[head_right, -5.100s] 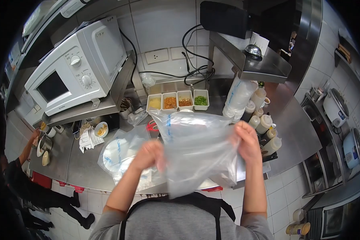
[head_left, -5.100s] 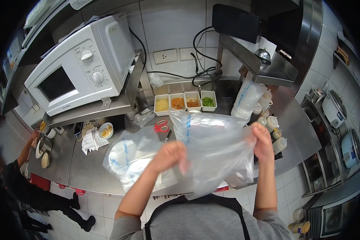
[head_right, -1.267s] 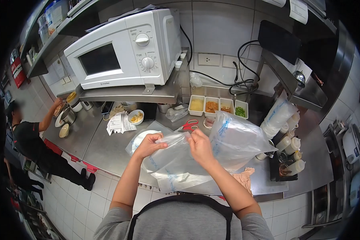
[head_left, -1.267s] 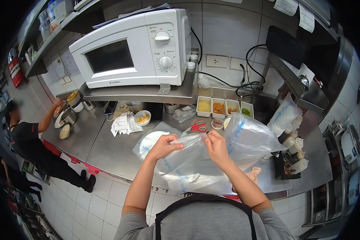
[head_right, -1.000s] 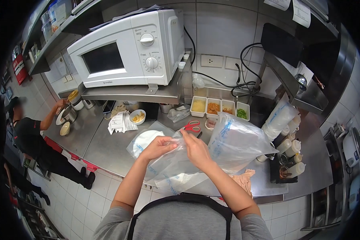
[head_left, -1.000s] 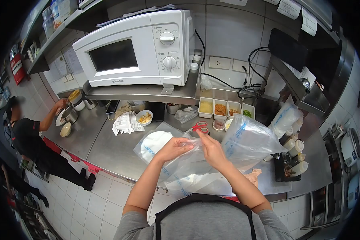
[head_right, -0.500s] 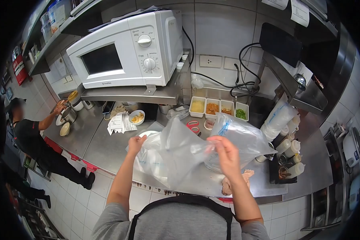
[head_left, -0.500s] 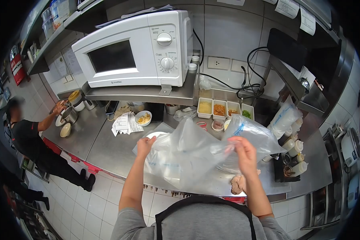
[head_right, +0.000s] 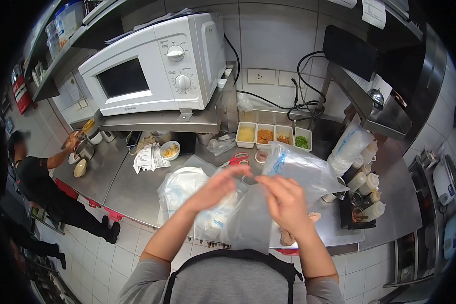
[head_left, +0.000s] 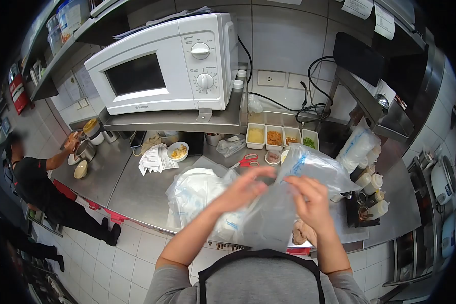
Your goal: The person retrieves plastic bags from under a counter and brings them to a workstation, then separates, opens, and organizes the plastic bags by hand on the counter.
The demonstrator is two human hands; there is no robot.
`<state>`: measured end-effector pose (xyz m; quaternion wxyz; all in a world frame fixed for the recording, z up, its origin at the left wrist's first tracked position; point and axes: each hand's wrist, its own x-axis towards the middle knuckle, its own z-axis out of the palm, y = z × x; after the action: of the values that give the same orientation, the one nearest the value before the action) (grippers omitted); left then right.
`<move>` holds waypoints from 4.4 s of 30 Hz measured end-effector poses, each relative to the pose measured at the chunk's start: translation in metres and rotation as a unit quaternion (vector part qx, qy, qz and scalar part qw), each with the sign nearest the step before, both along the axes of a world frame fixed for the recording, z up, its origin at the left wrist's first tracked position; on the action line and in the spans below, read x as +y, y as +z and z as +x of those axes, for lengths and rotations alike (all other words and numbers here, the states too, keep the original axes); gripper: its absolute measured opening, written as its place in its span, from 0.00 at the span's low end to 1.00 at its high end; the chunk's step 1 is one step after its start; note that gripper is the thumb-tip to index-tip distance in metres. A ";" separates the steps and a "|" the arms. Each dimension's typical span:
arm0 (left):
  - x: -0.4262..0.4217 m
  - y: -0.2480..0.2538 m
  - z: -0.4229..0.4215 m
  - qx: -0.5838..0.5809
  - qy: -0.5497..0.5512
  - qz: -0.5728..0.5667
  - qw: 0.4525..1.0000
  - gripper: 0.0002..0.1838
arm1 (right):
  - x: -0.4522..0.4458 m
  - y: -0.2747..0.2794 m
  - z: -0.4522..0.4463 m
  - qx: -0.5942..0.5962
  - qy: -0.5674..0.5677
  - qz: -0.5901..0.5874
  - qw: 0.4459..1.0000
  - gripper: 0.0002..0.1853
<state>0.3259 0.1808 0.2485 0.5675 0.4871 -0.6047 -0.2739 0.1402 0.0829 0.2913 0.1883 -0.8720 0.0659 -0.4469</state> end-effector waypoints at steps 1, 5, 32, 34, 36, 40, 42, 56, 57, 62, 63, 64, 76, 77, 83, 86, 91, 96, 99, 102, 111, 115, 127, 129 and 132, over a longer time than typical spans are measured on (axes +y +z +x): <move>0.002 0.009 -0.022 -0.010 -0.050 0.004 0.999 0.21 | 0.002 0.000 0.005 0.012 -0.002 -0.028 1.000 0.13; -0.003 0.015 -0.032 0.042 -0.040 0.055 0.997 0.16 | 0.002 0.008 0.002 -0.013 -0.051 0.067 0.996 0.12; 0.019 0.038 0.000 -0.177 0.089 0.011 0.980 0.07 | -0.027 -0.010 -0.024 0.101 0.051 0.265 0.958 0.07; 0.020 0.038 -0.002 -0.186 0.082 0.012 0.979 0.07 | -0.027 -0.011 -0.025 0.077 0.047 0.266 0.960 0.07; 0.022 0.035 -0.003 -0.190 0.073 0.024 0.979 0.08 | -0.026 -0.012 -0.025 0.082 0.043 0.276 0.957 0.10; 0.022 0.031 -0.008 -0.148 -0.013 0.004 0.989 0.08 | -0.027 -0.018 -0.023 0.079 0.045 0.259 0.962 0.16; 0.022 0.033 -0.020 -0.082 -0.093 -0.080 0.989 0.09 | -0.023 -0.020 -0.021 0.083 0.058 0.284 0.953 0.17; 0.001 -0.017 -0.058 0.043 -0.303 0.171 0.937 0.15 | -0.045 -0.048 -0.057 -0.150 0.157 0.670 0.710 0.16; -0.003 -0.019 -0.056 0.034 -0.318 0.192 0.928 0.15 | -0.057 -0.054 -0.070 -0.122 0.208 0.690 0.682 0.17; -0.023 -0.003 -0.017 0.154 -0.274 0.069 0.947 0.16 | -0.087 -0.074 -0.119 0.075 0.200 0.595 0.775 0.13; -0.034 0.007 -0.010 0.216 -0.269 0.059 0.937 0.16 | -0.092 -0.072 -0.123 0.112 0.197 0.534 0.814 0.12; -0.045 0.016 -0.009 0.246 -0.283 0.062 0.925 0.17 | -0.099 -0.062 -0.128 0.057 0.196 0.536 0.819 0.12; -0.119 -0.207 0.004 0.068 0.059 0.344 0.935 0.13 | -0.159 -0.264 -0.075 0.095 -0.260 0.296 0.914 0.18; -0.125 -0.230 0.008 -0.023 0.074 0.317 0.945 0.13 | -0.167 -0.297 -0.074 0.186 -0.281 0.286 0.897 0.19; -0.154 -0.257 -0.002 -0.247 0.190 0.135 0.940 0.14 | -0.166 -0.284 -0.057 0.125 -0.264 0.338 0.894 0.15; -0.161 -0.265 -0.005 -0.239 0.231 0.168 0.928 0.11 | -0.175 -0.291 -0.063 0.157 -0.306 0.263 0.901 0.17; -0.073 -0.220 -0.062 -0.140 0.266 0.049 0.953 0.12 | -0.094 -0.232 -0.121 0.176 -0.339 0.195 0.903 0.16; -0.059 -0.198 -0.119 -0.303 0.085 0.007 0.949 0.14 | -0.029 -0.266 -0.104 0.151 -0.260 0.187 0.935 0.13; -0.068 -0.197 -0.101 -0.349 0.064 0.051 0.934 0.05 | -0.034 -0.271 -0.083 0.126 -0.193 0.225 0.947 0.10; -0.047 -0.180 -0.073 -0.294 0.116 0.064 0.946 0.04 | -0.050 -0.256 -0.087 0.121 -0.193 0.163 0.960 0.07; 0.049 -0.196 0.023 -0.362 0.448 0.126 0.808 0.08 | -0.063 -0.217 -0.089 0.113 -0.287 0.125 0.943 0.10; 0.049 -0.201 -0.018 -0.333 0.271 0.060 0.901 0.09 | -0.038 -0.184 -0.029 0.083 -0.108 0.106 0.985 0.08; 0.043 -0.195 0.015 -0.247 0.345 0.009 0.905 0.26 | -0.061 -0.233 0.143 0.261 -0.016 -0.030 0.965 0.11; 0.047 -0.185 0.038 -0.283 0.500 0.088 0.814 0.27 | -0.064 -0.232 0.142 0.261 0.002 -0.017 0.965 0.10; 0.053 -0.180 0.060 -0.318 0.528 0.133 0.776 0.26 | -0.059 -0.212 0.134 0.196 0.029 0.007 0.980 0.08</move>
<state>0.3864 0.2336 0.0683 0.3278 0.8601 -0.3560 0.1612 0.2739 0.0240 0.0791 0.1906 -0.9430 0.0796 -0.2610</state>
